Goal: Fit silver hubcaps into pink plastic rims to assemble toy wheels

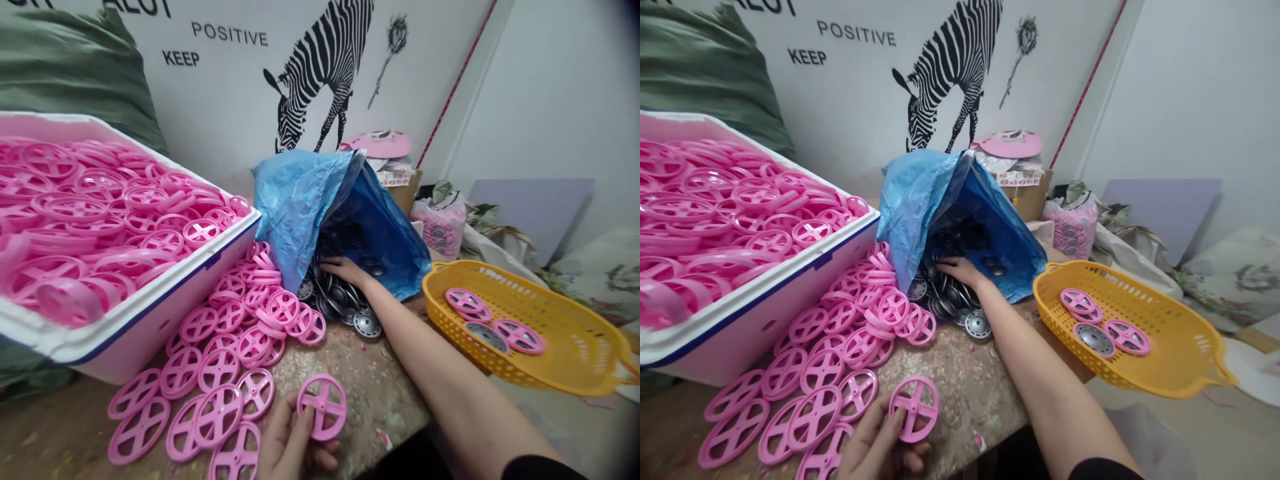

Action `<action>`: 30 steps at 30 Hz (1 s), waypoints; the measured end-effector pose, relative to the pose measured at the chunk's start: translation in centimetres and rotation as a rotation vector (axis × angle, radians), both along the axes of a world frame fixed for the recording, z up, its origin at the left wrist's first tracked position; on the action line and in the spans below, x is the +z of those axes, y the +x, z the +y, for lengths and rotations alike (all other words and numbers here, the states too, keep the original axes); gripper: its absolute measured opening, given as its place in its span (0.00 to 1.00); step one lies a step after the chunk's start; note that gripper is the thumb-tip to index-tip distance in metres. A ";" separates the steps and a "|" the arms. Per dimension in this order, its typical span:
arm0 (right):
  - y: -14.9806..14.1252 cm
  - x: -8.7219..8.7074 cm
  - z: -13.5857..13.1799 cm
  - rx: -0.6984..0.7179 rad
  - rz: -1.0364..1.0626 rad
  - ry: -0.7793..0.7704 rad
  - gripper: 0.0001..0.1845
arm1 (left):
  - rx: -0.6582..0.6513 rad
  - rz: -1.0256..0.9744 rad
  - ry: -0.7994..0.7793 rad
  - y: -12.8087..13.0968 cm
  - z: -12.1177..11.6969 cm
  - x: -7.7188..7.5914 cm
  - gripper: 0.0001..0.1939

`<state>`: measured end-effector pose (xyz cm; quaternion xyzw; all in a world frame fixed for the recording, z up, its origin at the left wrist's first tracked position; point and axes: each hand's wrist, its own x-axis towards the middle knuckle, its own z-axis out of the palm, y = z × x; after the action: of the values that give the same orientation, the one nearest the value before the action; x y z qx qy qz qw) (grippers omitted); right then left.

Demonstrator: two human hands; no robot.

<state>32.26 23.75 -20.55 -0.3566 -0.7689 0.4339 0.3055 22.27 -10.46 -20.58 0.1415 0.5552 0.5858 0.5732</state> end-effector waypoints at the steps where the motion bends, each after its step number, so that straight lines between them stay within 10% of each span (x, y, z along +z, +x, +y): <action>1: 0.1 0.1 -0.4 0.005 -0.011 0.005 0.19 | 0.009 0.001 0.020 0.0 0.1 0.1 0.32; 16: 2.4 2.4 -5.9 0.089 -0.134 0.168 0.17 | 0.008 0.056 0.196 0.4 0.1 2.1 0.26; 30: 9.2 2.8 -15.6 -0.289 -0.268 0.465 0.17 | -0.011 0.080 0.229 0.7 -0.1 2.6 0.22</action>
<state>41.42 8.17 -17.75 -0.4370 -0.8223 0.1476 0.3334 23.00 -10.54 -17.95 0.2325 0.5062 0.6362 0.5339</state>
